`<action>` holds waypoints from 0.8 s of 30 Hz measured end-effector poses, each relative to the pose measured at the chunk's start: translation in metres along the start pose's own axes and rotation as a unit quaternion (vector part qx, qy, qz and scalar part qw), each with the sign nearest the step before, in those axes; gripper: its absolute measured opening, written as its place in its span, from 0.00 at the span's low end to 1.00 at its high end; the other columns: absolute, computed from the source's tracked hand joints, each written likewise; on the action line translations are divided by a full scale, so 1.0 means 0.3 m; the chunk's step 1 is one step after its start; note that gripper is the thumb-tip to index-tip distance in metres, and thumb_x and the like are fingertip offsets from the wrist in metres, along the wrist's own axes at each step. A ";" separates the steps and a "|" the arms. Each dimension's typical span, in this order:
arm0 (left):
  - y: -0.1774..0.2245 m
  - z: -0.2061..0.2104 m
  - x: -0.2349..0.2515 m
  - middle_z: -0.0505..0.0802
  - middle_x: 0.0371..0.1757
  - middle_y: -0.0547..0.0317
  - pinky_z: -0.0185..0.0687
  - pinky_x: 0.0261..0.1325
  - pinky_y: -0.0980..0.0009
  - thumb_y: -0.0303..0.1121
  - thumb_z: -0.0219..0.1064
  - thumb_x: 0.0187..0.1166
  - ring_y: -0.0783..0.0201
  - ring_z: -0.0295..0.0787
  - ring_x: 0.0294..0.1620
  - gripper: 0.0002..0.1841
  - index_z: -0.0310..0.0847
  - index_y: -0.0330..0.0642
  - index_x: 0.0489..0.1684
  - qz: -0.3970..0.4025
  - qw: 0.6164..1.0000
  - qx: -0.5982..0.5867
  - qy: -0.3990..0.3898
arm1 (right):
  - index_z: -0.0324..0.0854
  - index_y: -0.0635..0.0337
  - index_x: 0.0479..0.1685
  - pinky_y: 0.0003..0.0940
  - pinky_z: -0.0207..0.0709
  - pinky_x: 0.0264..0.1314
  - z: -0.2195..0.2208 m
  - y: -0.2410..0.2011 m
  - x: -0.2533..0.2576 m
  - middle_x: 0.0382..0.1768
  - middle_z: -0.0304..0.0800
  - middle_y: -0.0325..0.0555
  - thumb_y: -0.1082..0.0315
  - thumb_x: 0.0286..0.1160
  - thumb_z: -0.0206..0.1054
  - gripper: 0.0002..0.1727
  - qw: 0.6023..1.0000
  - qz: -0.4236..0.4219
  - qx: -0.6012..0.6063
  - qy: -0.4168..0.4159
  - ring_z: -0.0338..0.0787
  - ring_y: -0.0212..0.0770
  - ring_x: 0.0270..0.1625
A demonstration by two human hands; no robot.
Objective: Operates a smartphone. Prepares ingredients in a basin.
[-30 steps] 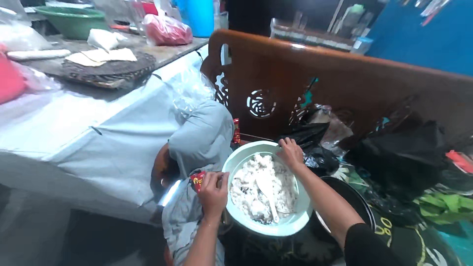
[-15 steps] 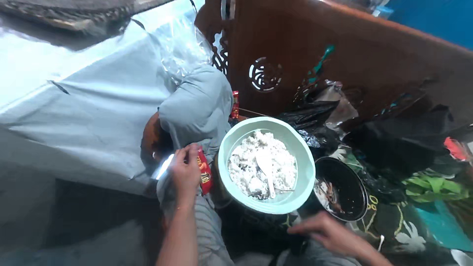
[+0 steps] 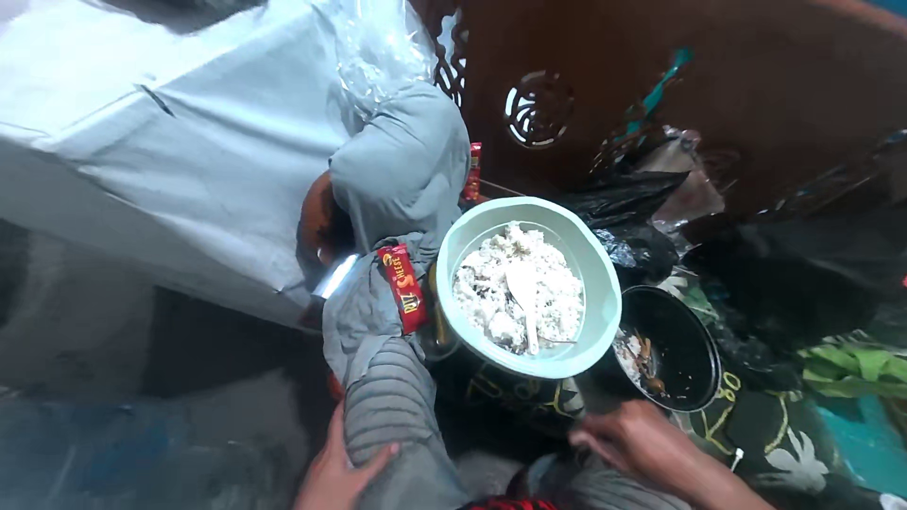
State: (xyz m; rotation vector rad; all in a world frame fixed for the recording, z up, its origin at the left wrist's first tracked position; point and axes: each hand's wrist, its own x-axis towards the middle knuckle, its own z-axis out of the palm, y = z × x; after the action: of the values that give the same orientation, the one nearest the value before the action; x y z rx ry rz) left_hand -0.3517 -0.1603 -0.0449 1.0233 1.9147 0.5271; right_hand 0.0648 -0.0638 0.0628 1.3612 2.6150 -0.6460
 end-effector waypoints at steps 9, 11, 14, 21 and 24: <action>0.258 -0.159 0.004 0.95 0.43 0.61 0.95 0.42 0.70 0.37 0.64 0.85 0.70 0.95 0.38 0.17 0.81 0.36 0.63 0.201 0.948 -0.134 0.208 | 0.90 0.50 0.57 0.58 0.86 0.50 -0.082 0.145 0.715 0.60 0.88 0.52 0.71 0.83 0.61 0.14 0.987 -0.056 -0.144 0.050 0.90 0.58 0.58; 0.319 -0.125 0.032 0.95 0.43 0.65 0.93 0.42 0.74 0.44 0.68 0.82 0.74 0.94 0.39 0.21 0.82 0.40 0.65 0.247 0.941 -0.114 0.202 | 0.91 0.50 0.55 0.59 0.85 0.48 -0.072 0.161 0.782 0.59 0.87 0.54 0.75 0.81 0.61 0.15 0.980 -0.074 -0.182 0.019 0.89 0.59 0.58; 0.432 -0.044 0.111 0.95 0.44 0.69 0.92 0.49 0.75 0.50 0.67 0.83 0.77 0.93 0.44 0.19 0.88 0.47 0.59 0.332 0.928 -0.032 0.167 | 0.90 0.51 0.52 0.59 0.84 0.47 -0.081 0.156 0.825 0.59 0.86 0.54 0.76 0.79 0.62 0.14 0.972 -0.105 -0.211 -0.008 0.88 0.59 0.58; 0.818 0.164 0.505 0.94 0.54 0.50 0.84 0.65 0.45 0.32 0.63 0.85 0.49 0.91 0.60 0.11 0.92 0.45 0.55 0.373 0.887 0.270 -0.037 | 0.91 0.48 0.48 0.57 0.86 0.44 -0.125 0.206 0.731 0.56 0.88 0.48 0.68 0.79 0.65 0.09 0.984 -0.070 -0.142 0.083 0.91 0.54 0.52; 0.879 0.243 0.618 0.94 0.50 0.48 0.86 0.52 0.38 0.30 0.70 0.76 0.43 0.91 0.55 0.07 0.93 0.47 0.46 0.337 0.849 0.402 -0.067 | 0.92 0.45 0.50 0.56 0.87 0.46 -0.121 0.239 0.689 0.59 0.89 0.46 0.69 0.78 0.66 0.11 0.984 -0.047 -0.122 0.118 0.92 0.52 0.51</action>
State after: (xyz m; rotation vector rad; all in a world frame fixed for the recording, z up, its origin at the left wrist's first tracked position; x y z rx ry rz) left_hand -0.2226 0.1397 0.0053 2.2516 1.6066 -0.0260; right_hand 0.0042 0.1432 0.0112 1.3174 2.8400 -0.1707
